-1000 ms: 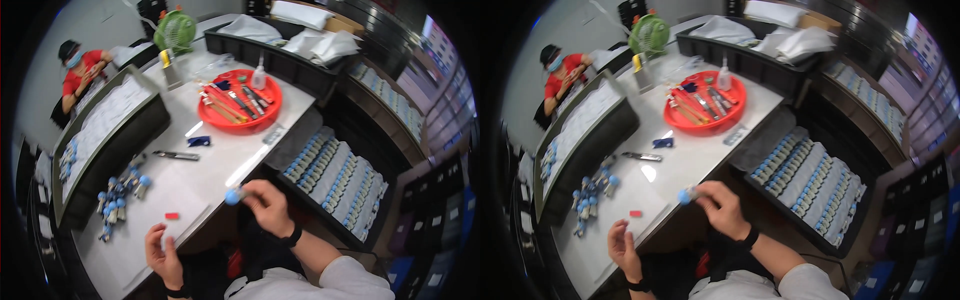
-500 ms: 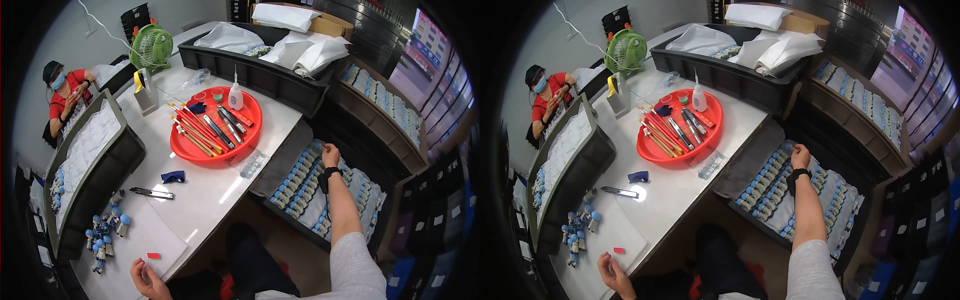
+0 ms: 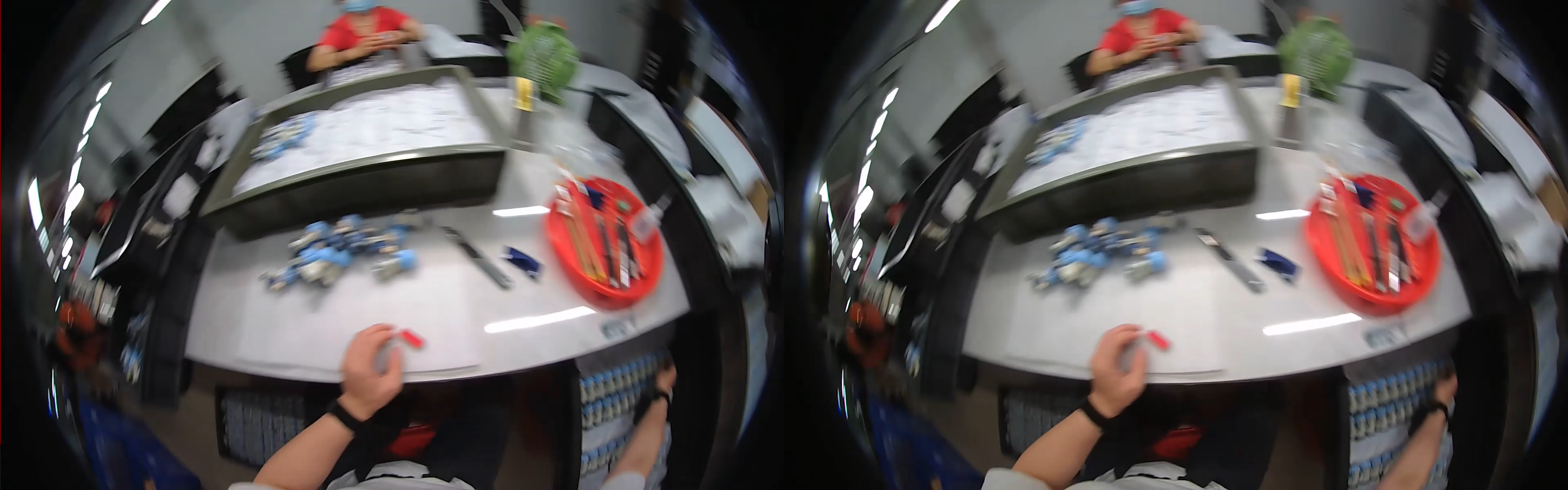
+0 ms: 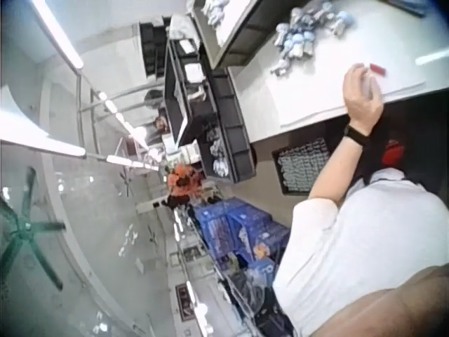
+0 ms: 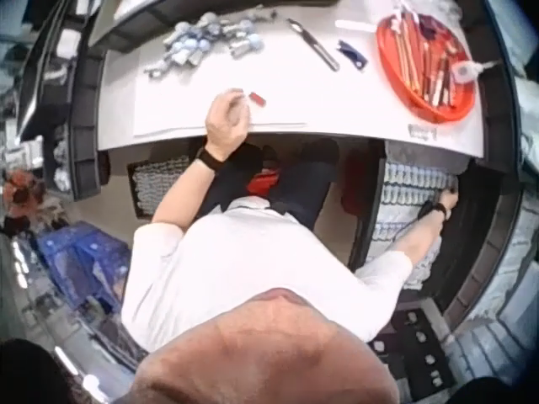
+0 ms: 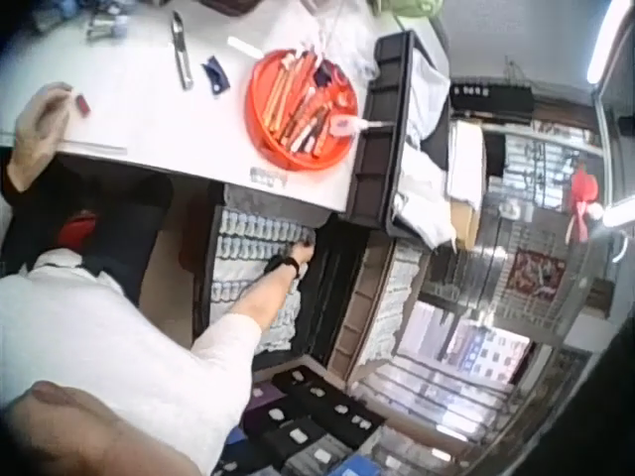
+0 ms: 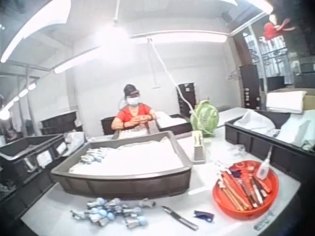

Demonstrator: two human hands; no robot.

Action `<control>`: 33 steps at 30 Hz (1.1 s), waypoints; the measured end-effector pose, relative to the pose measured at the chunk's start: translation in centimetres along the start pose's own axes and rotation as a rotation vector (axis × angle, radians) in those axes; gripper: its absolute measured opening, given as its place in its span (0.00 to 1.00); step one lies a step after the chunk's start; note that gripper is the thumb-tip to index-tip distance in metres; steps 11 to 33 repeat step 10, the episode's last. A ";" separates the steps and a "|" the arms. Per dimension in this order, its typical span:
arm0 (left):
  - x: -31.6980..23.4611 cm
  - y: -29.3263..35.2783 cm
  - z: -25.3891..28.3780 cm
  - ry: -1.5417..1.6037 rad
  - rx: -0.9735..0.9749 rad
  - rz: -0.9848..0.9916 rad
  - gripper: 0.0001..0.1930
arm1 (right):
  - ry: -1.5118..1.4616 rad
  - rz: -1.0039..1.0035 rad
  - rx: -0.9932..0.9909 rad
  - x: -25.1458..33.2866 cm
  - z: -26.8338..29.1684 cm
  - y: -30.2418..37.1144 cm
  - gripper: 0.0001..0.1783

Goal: The recorder is assembling small blue and white plastic figurines, possibly for quality control or production.

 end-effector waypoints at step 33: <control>0.7 -1.1 5.1 0.390 0.194 0.196 0.13 | -0.494 0.094 0.086 9.2 -1.3 1.0 0.30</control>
Point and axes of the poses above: each hand's wrist, its own y-axis away from the middle knuckle, its own z-axis out of the back of the hand, x = y × z, the point moved 3 cm from there along -y, towards the middle knuckle, and after that the axes turned 10 degrees about -z, right-handed, at the moved point
